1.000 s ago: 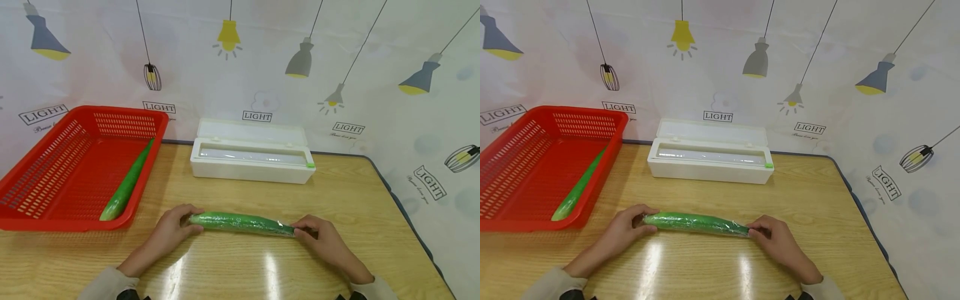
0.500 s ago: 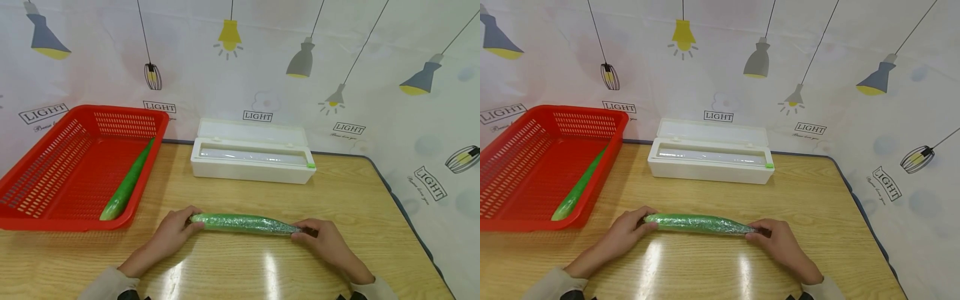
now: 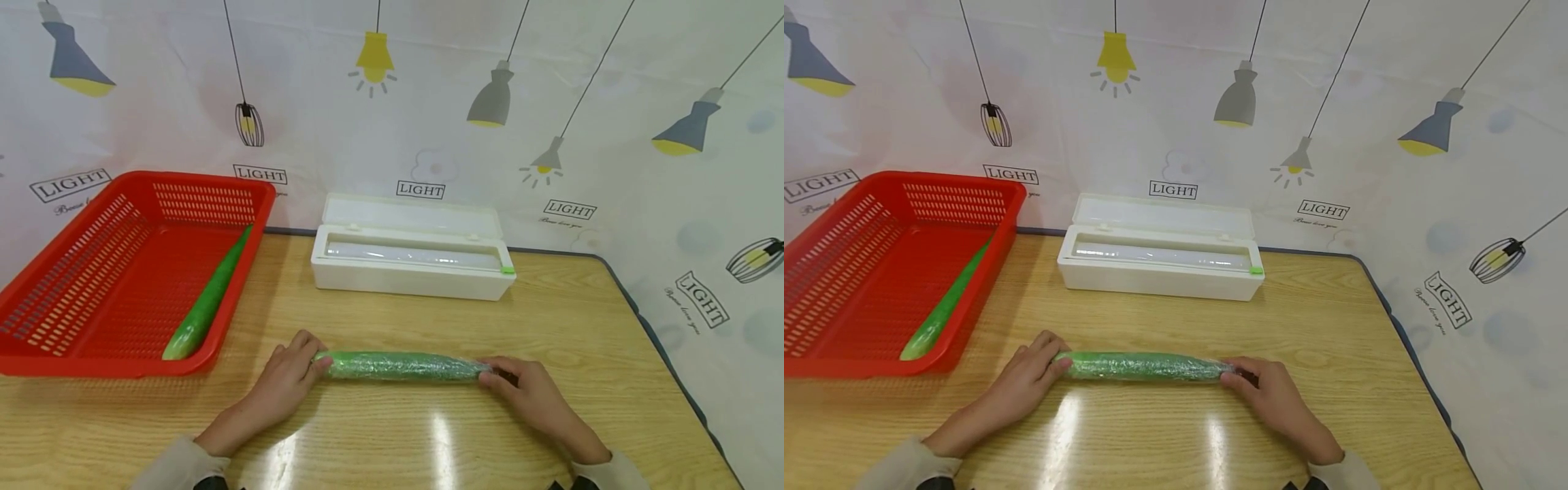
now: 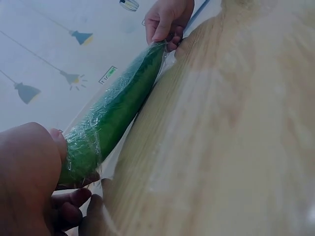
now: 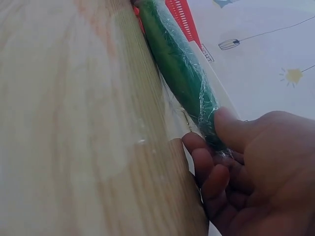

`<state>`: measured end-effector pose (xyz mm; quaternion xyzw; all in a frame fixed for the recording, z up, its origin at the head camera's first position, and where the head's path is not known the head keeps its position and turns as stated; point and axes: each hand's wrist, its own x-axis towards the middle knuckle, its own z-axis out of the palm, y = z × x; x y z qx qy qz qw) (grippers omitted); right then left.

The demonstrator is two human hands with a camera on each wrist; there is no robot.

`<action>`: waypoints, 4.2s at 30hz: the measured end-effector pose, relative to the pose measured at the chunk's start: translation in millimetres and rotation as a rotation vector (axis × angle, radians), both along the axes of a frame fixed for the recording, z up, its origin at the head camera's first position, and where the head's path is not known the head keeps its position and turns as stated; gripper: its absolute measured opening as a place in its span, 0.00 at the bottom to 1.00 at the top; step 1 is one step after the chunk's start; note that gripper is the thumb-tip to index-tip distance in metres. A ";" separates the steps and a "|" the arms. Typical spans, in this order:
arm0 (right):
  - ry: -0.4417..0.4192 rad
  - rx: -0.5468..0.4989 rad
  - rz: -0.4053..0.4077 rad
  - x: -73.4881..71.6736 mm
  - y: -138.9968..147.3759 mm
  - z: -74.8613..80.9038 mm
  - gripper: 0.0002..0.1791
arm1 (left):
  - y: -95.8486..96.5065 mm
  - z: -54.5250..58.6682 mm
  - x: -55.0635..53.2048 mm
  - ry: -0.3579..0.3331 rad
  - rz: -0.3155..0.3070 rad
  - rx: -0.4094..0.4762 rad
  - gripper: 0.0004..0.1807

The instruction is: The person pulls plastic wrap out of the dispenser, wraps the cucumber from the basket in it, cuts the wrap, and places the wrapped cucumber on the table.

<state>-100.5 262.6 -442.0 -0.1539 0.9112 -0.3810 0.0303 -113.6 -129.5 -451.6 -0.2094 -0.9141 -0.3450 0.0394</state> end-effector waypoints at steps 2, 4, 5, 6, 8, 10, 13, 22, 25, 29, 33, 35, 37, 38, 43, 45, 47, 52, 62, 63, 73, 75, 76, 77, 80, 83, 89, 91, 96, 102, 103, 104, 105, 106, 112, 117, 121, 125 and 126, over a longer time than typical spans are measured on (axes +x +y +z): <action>0.015 -0.035 0.023 1.2 -2.9 3.7 0.19 | 0.4 -0.3 -0.1 0.013 0.005 -0.002 0.08; 0.032 -0.075 0.048 0.5 -3.3 2.2 0.20 | 1.1 -0.3 -0.3 0.008 0.012 0.007 0.08; 0.035 -0.093 0.049 0.4 -3.9 1.8 0.20 | 1.5 0.0 -0.4 -0.005 0.014 0.018 0.08; 0.043 -0.109 0.052 0.3 -4.6 1.1 0.19 | 1.9 0.4 -0.5 -0.019 0.022 0.031 0.09; 0.041 -0.136 0.041 -1.5 -3.9 -3.9 0.17 | 3.0 1.8 -0.6 -0.059 0.033 0.080 0.10; 0.017 -0.170 0.004 -2.3 -6.6 -3.2 0.15 | 4.5 3.1 -1.4 -0.119 0.039 0.154 0.11; -0.014 -0.242 -0.041 -5.1 -10.4 -2.0 0.15 | 7.3 3.5 -3.1 -0.166 0.039 0.274 0.10; 0.037 -0.384 -0.148 -13.9 -20.9 -1.3 0.15 | 20.3 0.0 -11.4 -0.057 0.023 0.324 0.12; 0.019 -0.381 -0.165 -15.9 -27.5 -1.1 0.15 | 23.8 0.0 -12.9 -0.009 0.057 0.350 0.11; -0.013 -0.321 -0.201 -17.9 -36.9 0.4 0.17 | 25.8 0.5 -14.8 0.023 0.103 0.395 0.10; 0.025 -0.250 -0.202 -17.9 -41.0 0.9 0.18 | 26.0 1.4 -14.8 0.015 0.169 0.414 0.14; 0.073 -0.208 -0.159 -18.2 -40.8 -0.5 0.16 | 26.0 1.7 -14.3 0.010 0.210 0.418 0.18; 0.123 -0.175 -0.114 -18.4 -40.2 -1.8 0.13 | 26.0 1.4 -13.8 0.005 0.253 0.421 0.20; 0.145 -0.167 -0.094 -18.4 -40.2 -2.1 0.12 | 26.1 1.4 -13.6 0.002 0.273 0.416 0.21; 0.165 -0.219 -0.047 -17.8 -40.3 -2.0 0.09 | 27.6 4.8 -11.9 -0.090 0.380 0.337 0.30; 0.155 -0.242 -0.045 -17.2 -40.3 -1.2 0.06 | 29.2 6.9 -11.4 -0.139 0.415 0.275 0.33; 0.127 -0.269 -0.053 -16.0 -40.2 -0.1 0.10 | 30.8 8.4 -11.1 -0.172 0.430 0.215 0.35; 0.102 -0.241 -0.129 -14.1 -39.4 1.8 0.23 | 33.0 7.1 -10.5 -0.146 0.372 0.163 0.34; 0.241 -0.347 -0.120 -15.8 -35.2 -6.4 0.04 | 29.9 -3.9 -15.2 -0.026 0.065 0.296 0.27; 0.242 -0.362 -0.123 -15.9 -35.5 -6.2 0.06 | 29.7 -4.3 -15.5 -0.014 0.049 0.299 0.28; 0.086 -0.434 -0.248 -20.1 -34.3 -2.2 0.24 | 33.2 -0.7 -12.8 -0.021 -0.036 0.250 0.25; 0.044 -0.437 -0.253 -21.1 -32.8 -3.0 0.26 | 33.4 -1.9 -12.4 0.009 -0.048 0.255 0.21; 0.037 -0.436 -0.256 -21.1 -32.7 -2.7 0.27 | 33.6 -2.1 -12.2 0.024 -0.044 0.253 0.18; 0.042 -0.415 -0.256 -20.9 -32.8 -2.8 0.27 | 33.7 -2.1 -12.1 0.032 -0.036 0.251 0.16; 0.108 -0.324 -0.232 -19.5 -33.6 -2.4 0.17 | 34.2 -2.3 -12.2 0.035 -0.008 0.240 0.13; 0.180 -0.241 -0.241 -17.7 -35.7 -1.9 0.07 | 34.9 -0.9 -12.1 0.029 -0.002 0.243 0.14; 0.210 -0.271 -0.307 -14.4 -43.4 5.1 0.20 | 35.0 -0.7 -10.4 -0.006 0.057 0.235 0.20; 0.215 -0.288 -0.302 -11.7 -47.2 12.7 0.22 | 35.0 -0.9 -10.2 -0.028 0.079 0.239 0.22; 0.129 -0.310 -0.270 -9.7 -48.7 25.8 0.21 | 36.1 -0.8 -10.4 -0.049 0.002 0.251 0.15; 0.043 -0.314 -0.247 -18.9 -33.4 10.3 0.24 | 36.6 0.7 -10.4 0.007 -0.086 0.258 0.26; 0.058 -0.305 -0.236 -19.0 -31.7 10.0 0.22 | 36.3 1.3 -10.8 0.004 -0.069 0.262 0.24; 0.080 -0.293 -0.204 -19.1 -29.7 9.9 0.20 | 35.9 1.9 -11.4 -0.006 -0.049 0.268 0.23; 0.106 -0.268 -0.164 -19.6 -27.4 9.7 0.16 | 35.2 2.6 -12.2 -0.023 -0.031 0.274 0.22; 0.133 -0.240 -0.120 -20.0 -25.4 10.0 0.12 | 34.4 3.2 -13.1 -0.036 -0.014 0.278 0.22; 0.199 -0.193 0.153 -24.6 -16.0 12.9 0.08 | 29.3 5.6 -17.5 -0.107 0.024 0.296 0.22; 0.065 -0.364 0.279 -28.5 -11.5 12.5 0.17 | 25.8 5.8 -19.5 -0.110 0.022 0.310 0.19; -0.032 -0.497 0.205 -30.7 -6.5 11.5 0.18 | 21.8 3.7 -21.6 -0.078 0.031 0.326 0.20; -0.009 -0.511 0.127 -32.3 -0.8 9.7 0.15 | 18.7 2.4 -22.8 -0.063 0.046 0.336 0.21; -0.001 -0.500 0.110 -32.2 -0.5 9.5 0.15 | 18.4 2.0 -22.8 -0.064 0.045 0.336 0.21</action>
